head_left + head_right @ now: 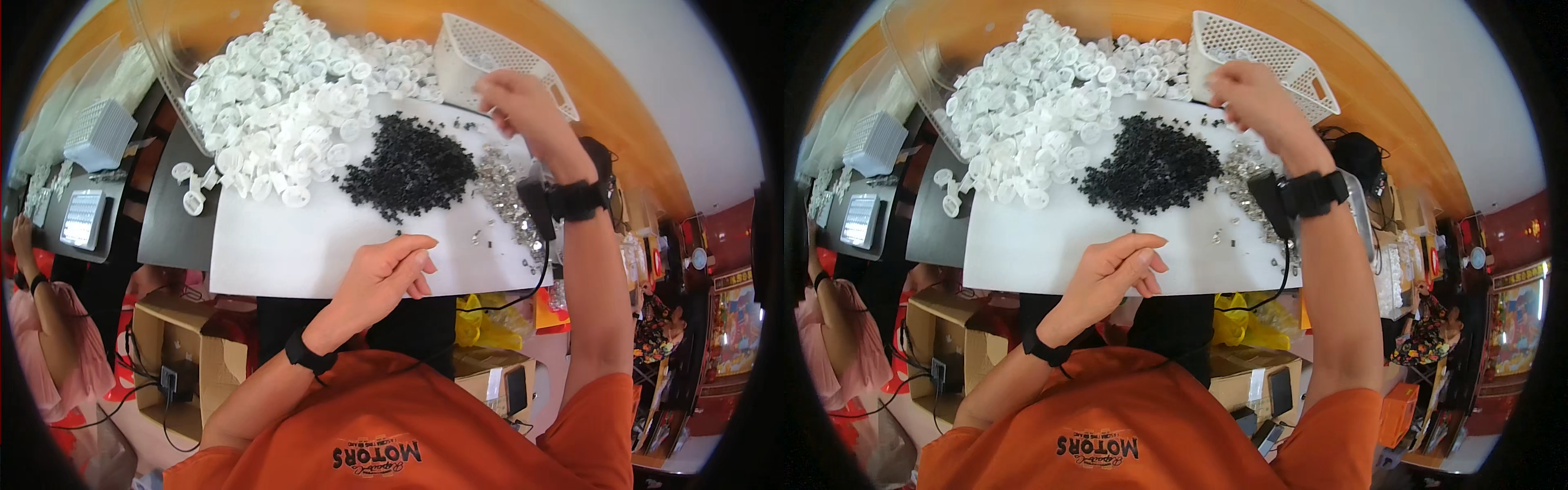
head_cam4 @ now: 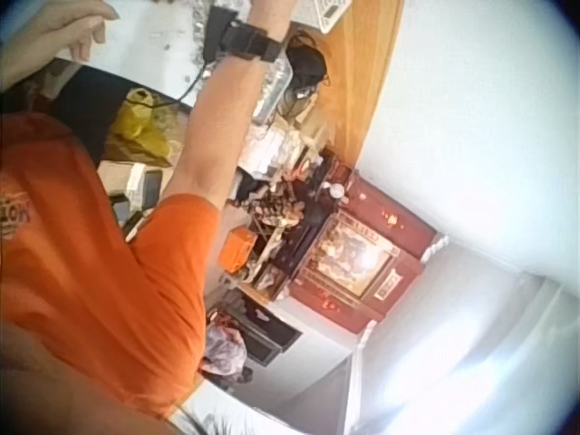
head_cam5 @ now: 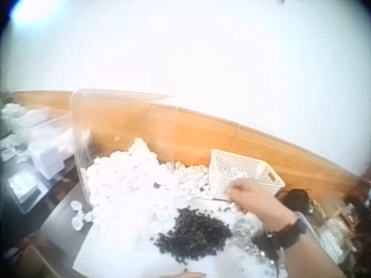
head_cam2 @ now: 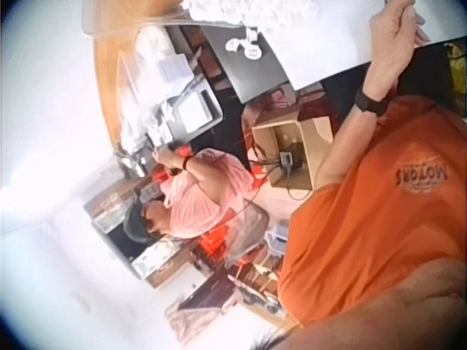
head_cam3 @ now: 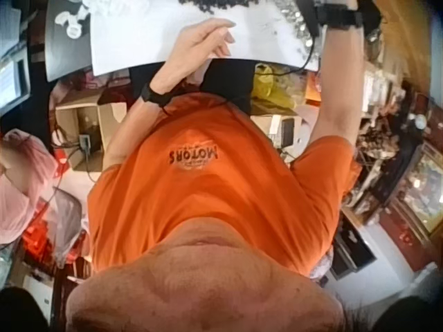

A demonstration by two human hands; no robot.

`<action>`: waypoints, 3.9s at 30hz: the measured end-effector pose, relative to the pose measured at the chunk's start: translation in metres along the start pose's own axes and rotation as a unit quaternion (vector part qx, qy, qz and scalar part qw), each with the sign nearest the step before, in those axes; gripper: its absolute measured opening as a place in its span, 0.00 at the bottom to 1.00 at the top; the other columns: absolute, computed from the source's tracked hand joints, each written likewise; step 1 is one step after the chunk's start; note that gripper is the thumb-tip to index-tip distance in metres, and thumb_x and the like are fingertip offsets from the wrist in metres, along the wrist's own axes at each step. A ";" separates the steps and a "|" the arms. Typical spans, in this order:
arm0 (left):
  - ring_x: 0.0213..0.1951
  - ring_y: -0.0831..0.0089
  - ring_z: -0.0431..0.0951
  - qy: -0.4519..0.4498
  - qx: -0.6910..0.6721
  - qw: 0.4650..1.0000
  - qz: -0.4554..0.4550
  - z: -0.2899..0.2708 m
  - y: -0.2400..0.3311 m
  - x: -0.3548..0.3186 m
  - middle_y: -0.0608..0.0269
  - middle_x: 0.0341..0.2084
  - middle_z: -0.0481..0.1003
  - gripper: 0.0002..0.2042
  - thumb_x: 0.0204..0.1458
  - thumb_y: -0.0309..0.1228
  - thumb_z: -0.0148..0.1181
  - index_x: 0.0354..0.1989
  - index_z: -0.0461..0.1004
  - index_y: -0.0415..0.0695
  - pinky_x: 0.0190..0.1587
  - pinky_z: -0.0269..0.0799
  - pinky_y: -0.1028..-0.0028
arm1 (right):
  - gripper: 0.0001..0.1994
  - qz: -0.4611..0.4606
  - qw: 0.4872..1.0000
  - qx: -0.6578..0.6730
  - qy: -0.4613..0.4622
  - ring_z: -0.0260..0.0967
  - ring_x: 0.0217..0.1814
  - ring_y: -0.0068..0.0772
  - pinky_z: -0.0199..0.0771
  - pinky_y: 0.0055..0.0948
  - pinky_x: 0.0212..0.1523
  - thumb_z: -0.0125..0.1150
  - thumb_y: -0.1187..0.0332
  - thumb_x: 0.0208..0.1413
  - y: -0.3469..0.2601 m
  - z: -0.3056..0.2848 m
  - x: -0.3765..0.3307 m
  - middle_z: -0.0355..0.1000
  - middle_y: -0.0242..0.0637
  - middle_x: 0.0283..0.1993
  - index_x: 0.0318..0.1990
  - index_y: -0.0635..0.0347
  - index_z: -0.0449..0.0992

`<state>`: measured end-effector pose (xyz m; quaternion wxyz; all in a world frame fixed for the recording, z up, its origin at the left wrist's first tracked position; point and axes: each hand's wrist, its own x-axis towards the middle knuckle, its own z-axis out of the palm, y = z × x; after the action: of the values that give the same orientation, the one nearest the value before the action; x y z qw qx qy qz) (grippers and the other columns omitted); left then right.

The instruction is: Assembling small green plastic components into white plastic housing units.

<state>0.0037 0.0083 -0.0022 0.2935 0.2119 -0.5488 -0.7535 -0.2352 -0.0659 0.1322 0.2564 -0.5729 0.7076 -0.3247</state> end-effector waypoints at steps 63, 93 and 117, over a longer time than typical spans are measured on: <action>0.26 0.77 0.74 0.059 -0.010 0.998 0.010 0.005 0.001 0.002 0.60 0.30 0.73 0.14 0.59 0.28 0.42 0.45 0.71 0.34 0.29 0.70 0.79 | 0.06 -0.010 0.967 -0.253 0.032 0.68 0.41 0.52 0.67 0.44 0.40 0.49 0.70 0.51 0.086 0.030 -0.124 0.71 0.48 0.35 0.33 0.63 0.70; 0.23 0.77 0.74 0.037 -0.073 0.997 0.009 -0.003 0.000 0.003 0.60 0.27 0.73 0.15 0.61 0.33 0.45 0.45 0.71 0.34 0.26 0.71 0.79 | 0.04 0.002 0.987 0.134 -0.088 0.62 0.22 0.24 0.61 0.25 0.23 0.54 0.75 0.51 0.019 0.092 -0.144 0.66 0.35 0.21 0.28 0.66 0.69; 0.25 0.79 0.74 0.046 -0.104 0.993 0.027 -0.004 -0.002 0.004 0.61 0.27 0.74 0.14 0.60 0.32 0.49 0.47 0.71 0.33 0.28 0.71 0.80 | 0.16 -0.283 0.946 -0.099 0.122 0.67 0.23 0.33 0.69 0.29 0.21 0.56 0.79 0.44 0.044 0.119 -0.165 0.63 0.35 0.29 0.44 0.64 0.71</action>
<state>0.0024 0.0034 -0.0054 0.3586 0.1999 -0.4592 -0.7878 -0.1411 0.0812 0.0189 0.0074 -0.7280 0.5707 -0.3798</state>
